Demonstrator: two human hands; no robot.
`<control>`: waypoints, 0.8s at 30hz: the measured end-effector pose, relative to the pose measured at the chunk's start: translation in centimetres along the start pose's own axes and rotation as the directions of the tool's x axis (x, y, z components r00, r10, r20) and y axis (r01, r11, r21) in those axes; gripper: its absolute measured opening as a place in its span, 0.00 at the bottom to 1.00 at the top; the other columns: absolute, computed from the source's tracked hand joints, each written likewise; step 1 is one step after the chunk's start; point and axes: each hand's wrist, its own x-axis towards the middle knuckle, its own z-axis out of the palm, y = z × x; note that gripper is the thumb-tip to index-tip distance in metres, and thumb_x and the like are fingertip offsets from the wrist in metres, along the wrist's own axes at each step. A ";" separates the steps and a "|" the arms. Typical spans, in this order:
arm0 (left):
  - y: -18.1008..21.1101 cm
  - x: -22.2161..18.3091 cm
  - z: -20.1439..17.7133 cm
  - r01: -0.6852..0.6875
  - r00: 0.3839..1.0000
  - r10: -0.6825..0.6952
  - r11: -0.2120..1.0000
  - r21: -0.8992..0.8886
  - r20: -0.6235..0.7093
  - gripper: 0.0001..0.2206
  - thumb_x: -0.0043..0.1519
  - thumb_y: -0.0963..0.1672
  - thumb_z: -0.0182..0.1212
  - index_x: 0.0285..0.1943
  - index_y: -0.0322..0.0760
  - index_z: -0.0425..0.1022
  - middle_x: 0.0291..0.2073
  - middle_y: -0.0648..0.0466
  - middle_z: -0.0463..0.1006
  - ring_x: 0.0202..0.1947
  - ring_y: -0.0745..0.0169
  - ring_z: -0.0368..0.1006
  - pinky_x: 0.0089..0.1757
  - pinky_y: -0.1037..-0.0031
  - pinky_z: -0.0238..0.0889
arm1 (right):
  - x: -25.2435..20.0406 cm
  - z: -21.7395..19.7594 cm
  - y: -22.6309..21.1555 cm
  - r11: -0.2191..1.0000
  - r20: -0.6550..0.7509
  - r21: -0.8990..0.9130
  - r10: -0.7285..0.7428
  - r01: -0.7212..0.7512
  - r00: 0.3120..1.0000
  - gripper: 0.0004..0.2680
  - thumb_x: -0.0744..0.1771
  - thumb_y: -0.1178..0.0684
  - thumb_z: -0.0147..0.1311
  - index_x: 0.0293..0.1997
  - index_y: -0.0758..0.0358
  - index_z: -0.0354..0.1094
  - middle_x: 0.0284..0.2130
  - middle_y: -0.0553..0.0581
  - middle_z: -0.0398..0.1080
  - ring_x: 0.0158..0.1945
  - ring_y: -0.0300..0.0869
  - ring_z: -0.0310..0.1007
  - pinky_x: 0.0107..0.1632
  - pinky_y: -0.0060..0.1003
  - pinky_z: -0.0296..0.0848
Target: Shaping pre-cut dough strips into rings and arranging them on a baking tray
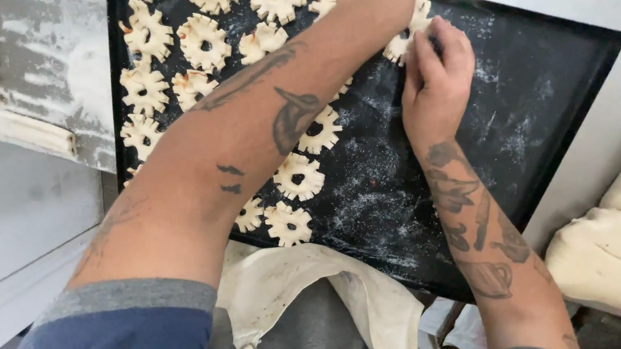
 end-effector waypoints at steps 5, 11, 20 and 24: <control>4.8 1.0 -4.0 0.141 0.990 -0.142 0.990 -0.023 -0.024 0.07 0.61 0.45 0.72 0.36 0.64 0.91 0.31 0.67 0.90 0.38 0.48 0.89 0.36 0.46 0.80 | -3.6 0.6 -1.3 0.983 0.289 -0.186 0.061 -0.007 0.955 0.18 0.80 0.50 0.66 0.82 0.68 0.73 0.84 0.66 0.60 0.88 0.64 0.52 0.83 0.76 0.61; 5.6 1.8 -0.1 0.320 0.944 -0.324 0.945 -0.062 -0.059 0.11 0.62 0.45 0.73 0.35 0.71 0.92 0.32 0.72 0.91 0.42 0.52 0.90 0.40 0.43 0.80 | -2.5 -0.9 -1.5 0.965 0.510 -0.262 0.127 0.013 0.851 0.23 0.78 0.41 0.61 0.86 0.59 0.74 0.90 0.70 0.43 0.91 0.64 0.34 0.86 0.74 0.42; -1.6 -12.8 -6.1 -0.144 0.836 0.076 0.986 -0.084 -0.543 0.18 0.67 0.41 0.73 0.63 0.51 0.74 0.50 0.60 0.86 0.50 0.53 0.87 0.48 0.55 0.82 | -5.5 -7.0 -4.6 0.988 0.376 -0.065 -0.105 0.139 0.921 0.25 0.78 0.56 0.70 0.85 0.86 0.67 0.82 1.00 0.56 0.83 0.95 0.49 0.79 0.87 0.53; -18.6 -27.4 -14.3 0.098 0.985 -0.159 0.834 -0.542 -0.066 0.12 0.73 0.47 0.67 0.64 0.45 0.82 0.56 0.55 0.92 0.50 0.65 0.91 0.51 0.68 0.89 | -13.9 -10.8 -10.5 0.982 0.257 -0.027 0.186 -0.185 0.949 0.13 0.85 0.65 0.61 0.80 0.90 0.74 0.78 0.90 0.72 0.84 0.78 0.67 0.84 0.68 0.65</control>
